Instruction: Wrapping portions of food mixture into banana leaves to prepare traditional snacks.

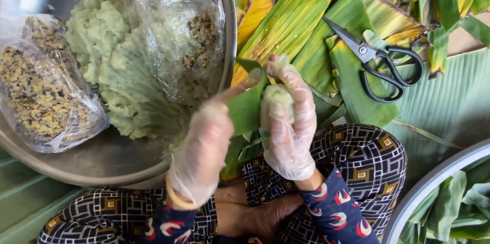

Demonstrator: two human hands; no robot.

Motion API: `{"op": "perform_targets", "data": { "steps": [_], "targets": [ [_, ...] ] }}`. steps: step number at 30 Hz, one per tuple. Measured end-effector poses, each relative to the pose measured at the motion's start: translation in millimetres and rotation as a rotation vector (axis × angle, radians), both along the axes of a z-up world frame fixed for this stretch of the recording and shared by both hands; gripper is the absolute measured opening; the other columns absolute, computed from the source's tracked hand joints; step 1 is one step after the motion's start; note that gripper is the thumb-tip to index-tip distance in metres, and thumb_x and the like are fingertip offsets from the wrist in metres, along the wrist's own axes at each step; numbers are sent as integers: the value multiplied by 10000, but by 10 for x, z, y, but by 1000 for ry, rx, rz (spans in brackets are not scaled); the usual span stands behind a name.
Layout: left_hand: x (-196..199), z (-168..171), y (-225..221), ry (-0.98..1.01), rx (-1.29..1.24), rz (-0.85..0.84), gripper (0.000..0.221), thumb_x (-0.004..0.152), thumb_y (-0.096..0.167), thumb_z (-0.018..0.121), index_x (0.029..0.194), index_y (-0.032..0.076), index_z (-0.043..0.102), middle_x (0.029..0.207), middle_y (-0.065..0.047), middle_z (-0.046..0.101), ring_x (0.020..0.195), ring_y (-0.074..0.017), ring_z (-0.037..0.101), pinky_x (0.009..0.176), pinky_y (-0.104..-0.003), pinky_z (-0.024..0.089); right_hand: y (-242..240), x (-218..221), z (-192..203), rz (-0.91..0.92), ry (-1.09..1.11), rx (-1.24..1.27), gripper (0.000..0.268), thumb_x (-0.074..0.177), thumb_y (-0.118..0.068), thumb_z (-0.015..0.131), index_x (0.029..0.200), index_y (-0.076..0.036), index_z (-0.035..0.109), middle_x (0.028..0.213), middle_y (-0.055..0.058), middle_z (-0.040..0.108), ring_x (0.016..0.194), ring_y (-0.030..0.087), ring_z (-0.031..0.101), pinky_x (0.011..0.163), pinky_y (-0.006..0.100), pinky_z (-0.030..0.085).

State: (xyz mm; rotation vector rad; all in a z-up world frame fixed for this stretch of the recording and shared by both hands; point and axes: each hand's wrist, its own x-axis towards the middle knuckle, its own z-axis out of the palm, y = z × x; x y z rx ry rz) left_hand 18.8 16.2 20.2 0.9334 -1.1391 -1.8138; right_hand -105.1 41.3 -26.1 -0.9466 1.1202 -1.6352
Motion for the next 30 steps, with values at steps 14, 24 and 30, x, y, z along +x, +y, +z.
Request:
{"op": "perform_targets", "data": {
  "steps": [14, 24, 30],
  "targets": [
    [-64, -173, -23, -71, 89, 290, 527, 1075, 327, 400, 1486, -3, 412, 1580, -103, 418, 1428, -177, 397, 1238, -347, 279, -136, 81, -130, 286, 1035, -17, 591, 993, -271, 543, 1550, -114, 421, 1642, 120, 364, 1552, 462, 90, 1229, 732, 5],
    [-50, 65, -43, 141, 195, 285, 462, 1043, 165, 539, 1499, 118, 483, 1429, -134, 563, 1104, -213, 604, 958, -398, 535, -151, 54, 189, 300, -465, 321, 781, 906, -523, 608, 1524, -83, 423, 1334, 187, 574, 1055, 242, 628, 832, 386, 622],
    [112, -219, 59, -380, 30, 443, 581, 1050, 349, 372, 1494, -26, 366, 1650, -158, 285, 1524, -240, 293, 1241, -328, 234, -9, 107, -33, 321, 743, -11, 509, 1043, -225, 530, 1535, -127, 447, 1628, 85, 429, 1601, 424, 171, 1300, 565, 29]
  ]
}}
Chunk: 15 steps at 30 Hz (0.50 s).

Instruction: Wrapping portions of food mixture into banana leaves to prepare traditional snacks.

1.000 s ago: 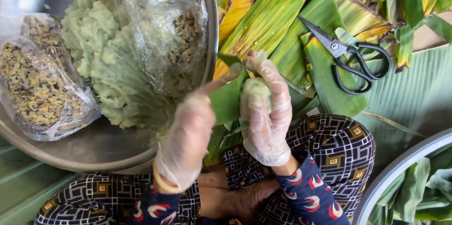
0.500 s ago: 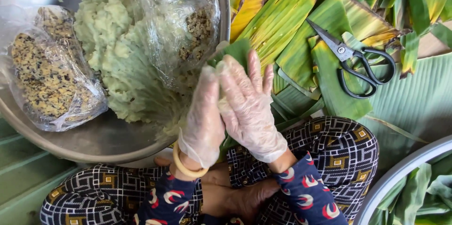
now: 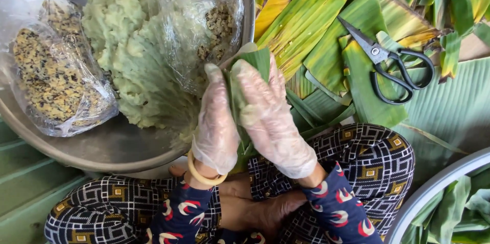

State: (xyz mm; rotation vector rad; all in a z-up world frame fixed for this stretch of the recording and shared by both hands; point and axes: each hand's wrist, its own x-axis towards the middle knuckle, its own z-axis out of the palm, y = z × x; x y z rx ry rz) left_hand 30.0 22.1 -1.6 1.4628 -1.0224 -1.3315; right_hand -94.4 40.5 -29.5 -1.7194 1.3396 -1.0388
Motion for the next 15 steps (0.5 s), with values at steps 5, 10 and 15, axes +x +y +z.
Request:
{"op": "perform_targets", "data": {
  "steps": [5, 10, 15],
  "targets": [
    [-12, 316, -214, 60, -15, -94, 657, 1040, 478, 220, 1439, 19, 469, 1501, -135, 513, 1347, -220, 514, 1191, -347, 366, 177, 188, -329, 83, 567, -196, 851, 903, -163, 702, 1629, -260, 268, 1699, -20, 171, 1553, 396, -20, 1253, 667, -66],
    [-38, -30, -43, 48, 116, 144, 598, 991, 438, 420, 1374, -9, 522, 1374, -116, 582, 1226, -173, 539, 1086, -308, 415, 132, 280, -229, -8, 727, -155, 741, 930, -113, 639, 1625, -153, 386, 1690, 62, 275, 1530, 422, 66, 1185, 657, -38],
    [202, -270, -35, 357, -55, 43, 498, 1029, 349, 578, 1432, 59, 528, 1527, -85, 525, 1404, -183, 511, 1215, -348, 389, -46, -123, 26, 245, -278, -59, 898, 708, 163, 563, 1542, -139, 423, 1680, 112, 328, 1629, 350, 253, 1393, 502, 214]
  ]
}}
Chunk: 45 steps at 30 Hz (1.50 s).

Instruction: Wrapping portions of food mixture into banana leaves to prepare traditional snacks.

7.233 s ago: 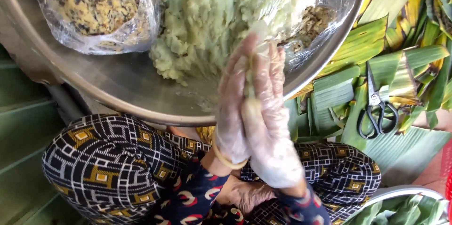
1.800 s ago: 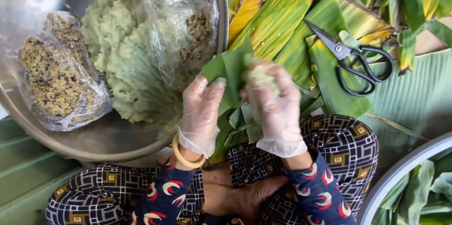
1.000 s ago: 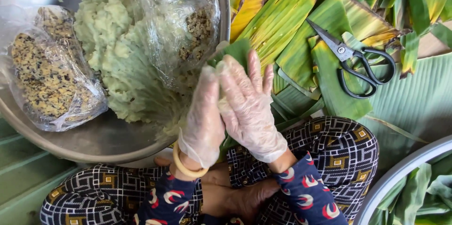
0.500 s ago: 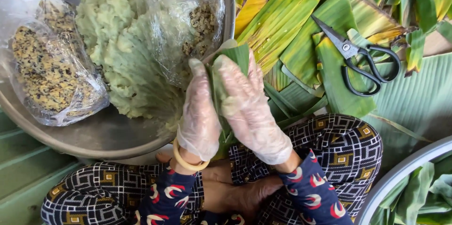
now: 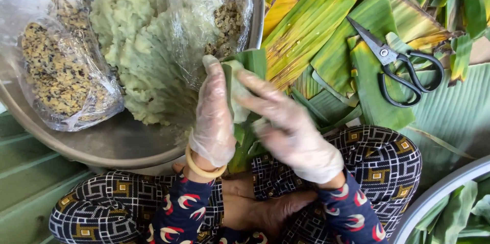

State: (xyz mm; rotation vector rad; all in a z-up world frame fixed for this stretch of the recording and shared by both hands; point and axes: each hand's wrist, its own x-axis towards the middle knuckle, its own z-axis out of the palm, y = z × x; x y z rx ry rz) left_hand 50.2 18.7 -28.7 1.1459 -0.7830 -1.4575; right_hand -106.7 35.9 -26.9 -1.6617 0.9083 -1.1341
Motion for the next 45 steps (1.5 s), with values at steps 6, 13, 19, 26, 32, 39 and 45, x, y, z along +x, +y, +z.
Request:
{"op": "perform_targets", "data": {
  "steps": [6, 13, 19, 26, 32, 39, 45],
  "targets": [
    [-207, 357, -210, -5, 147, -33, 458, 919, 545, 624, 1068, 119, 706, 799, 77, 625, 663, -38, 517, 585, -231, 406, 34, -15, 18, -203, -541, 525, 821, 862, -138, 735, 1577, -189, 335, 1572, 75, 461, 1292, 222, 528, 1031, 340, 553],
    [-181, 500, -223, -112, -57, 14, 259, 994, 348, 601, 1062, 98, 607, 932, 46, 576, 796, -62, 479, 748, -233, 432, -124, 119, 322, -230, -339, 493, 353, 814, -33, 735, 1139, -48, 598, 1103, 36, 637, 908, 119, 582, 784, 255, 505],
    [62, 543, -363, 606, 47, -73, 418, 1017, 135, 553, 1413, 19, 491, 1234, -120, 603, 1028, -174, 581, 882, -287, 501, -581, 209, 429, -223, 176, 133, 589, 808, -94, 811, 1328, 18, 559, 1274, 147, 595, 1097, 256, 627, 960, 318, 524],
    [101, 334, -391, 345, 95, -48, 683, 905, -97, 584, 1539, 74, 397, 1435, -115, 516, 1235, -178, 517, 1129, -333, 392, -471, 252, 117, -374, -214, 479, 213, 934, 59, 690, 1130, -17, 727, 1032, 57, 744, 812, 93, 657, 731, 196, 566],
    [-16, 408, -424, 317, 63, -85, 638, 961, 10, 659, 1552, 62, 426, 1339, -51, 607, 1160, -131, 560, 1081, -295, 410, -408, 162, 1, -464, -480, 659, 86, 959, 24, 685, 1020, -32, 706, 986, 7, 742, 718, 33, 566, 652, 171, 504],
    [-41, 358, -341, 279, 24, -82, 445, 1070, 281, 586, 1473, 99, 537, 1201, -62, 676, 1117, -149, 640, 985, -325, 534, -328, 188, 339, -285, -469, 511, 123, 953, 69, 669, 931, -52, 664, 985, 8, 718, 778, 54, 584, 740, 202, 532],
    [-112, 477, -240, -44, -20, 90, 352, 1062, 296, 520, 1352, 97, 508, 1159, -48, 563, 976, -129, 538, 872, -280, 484, -320, 226, 493, -127, -16, 517, 703, 757, -140, 829, 1379, -74, 508, 1296, 60, 605, 1083, 160, 623, 911, 295, 540]
  ]
}}
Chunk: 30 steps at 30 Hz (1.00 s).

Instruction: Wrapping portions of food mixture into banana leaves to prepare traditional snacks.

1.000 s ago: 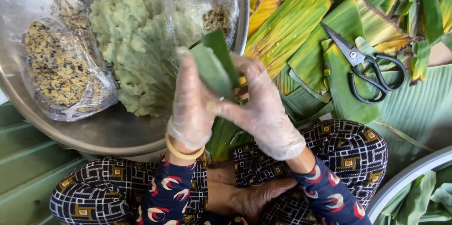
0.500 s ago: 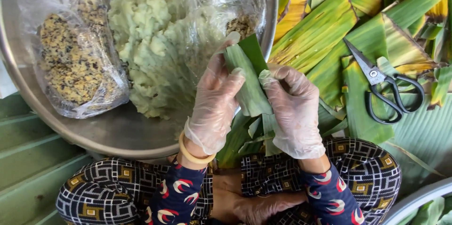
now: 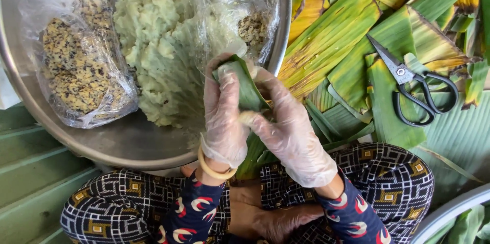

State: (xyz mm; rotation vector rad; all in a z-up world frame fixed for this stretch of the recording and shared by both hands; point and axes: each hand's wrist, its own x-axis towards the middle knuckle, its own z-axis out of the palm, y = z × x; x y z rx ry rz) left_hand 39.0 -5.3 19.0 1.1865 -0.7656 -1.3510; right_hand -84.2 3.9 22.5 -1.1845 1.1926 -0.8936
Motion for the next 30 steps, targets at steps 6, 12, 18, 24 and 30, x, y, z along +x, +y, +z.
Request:
{"op": "perform_targets", "data": {
  "steps": [6, 12, 18, 24, 30],
  "targets": [
    [85, 12, -41, 207, -47, -198, 399, 972, 84, 675, 1350, 63, 550, 929, -49, 698, 1016, -230, 686, 1007, -398, 560, 47, -31, 18, 213, -299, 380, 285, 940, -161, 617, 1152, 20, 681, 867, 30, 670, 721, 88, 548, 623, 237, 496],
    [101, 5, -113, -73, -22, 118, 191, 1027, 149, 521, 1189, 56, 561, 732, 25, 532, 720, -96, 531, 965, -391, 567, 117, 277, -268, 16, 58, -170, 423, 971, -164, 539, 1377, -66, 469, 948, 147, 701, 729, 292, 685, 662, 380, 546],
    [304, -124, -113, 440, 29, -293, 509, 1018, 121, 676, 1492, 73, 496, 906, -38, 729, 1104, -268, 701, 1102, -441, 522, 0, 27, -83, 184, -436, 395, 583, 967, -369, 524, 1416, -4, 597, 1008, 14, 661, 828, 72, 533, 694, 197, 448],
    [98, 33, -34, 80, -61, 76, 241, 1048, 162, 506, 1247, 39, 565, 746, 22, 451, 728, -120, 466, 897, -371, 532, 131, 289, -195, 44, 212, -146, 467, 930, -349, 605, 1311, -97, 510, 1068, 106, 722, 789, 285, 742, 635, 373, 570],
    [310, -26, -115, 393, 3, -313, 632, 972, 209, 776, 1526, 117, 487, 1191, -49, 762, 1153, -219, 698, 1094, -383, 564, 10, 53, -211, 76, -539, 488, 395, 963, -430, 574, 1040, -56, 676, 762, -40, 593, 573, 53, 486, 483, 203, 378]
  ]
}}
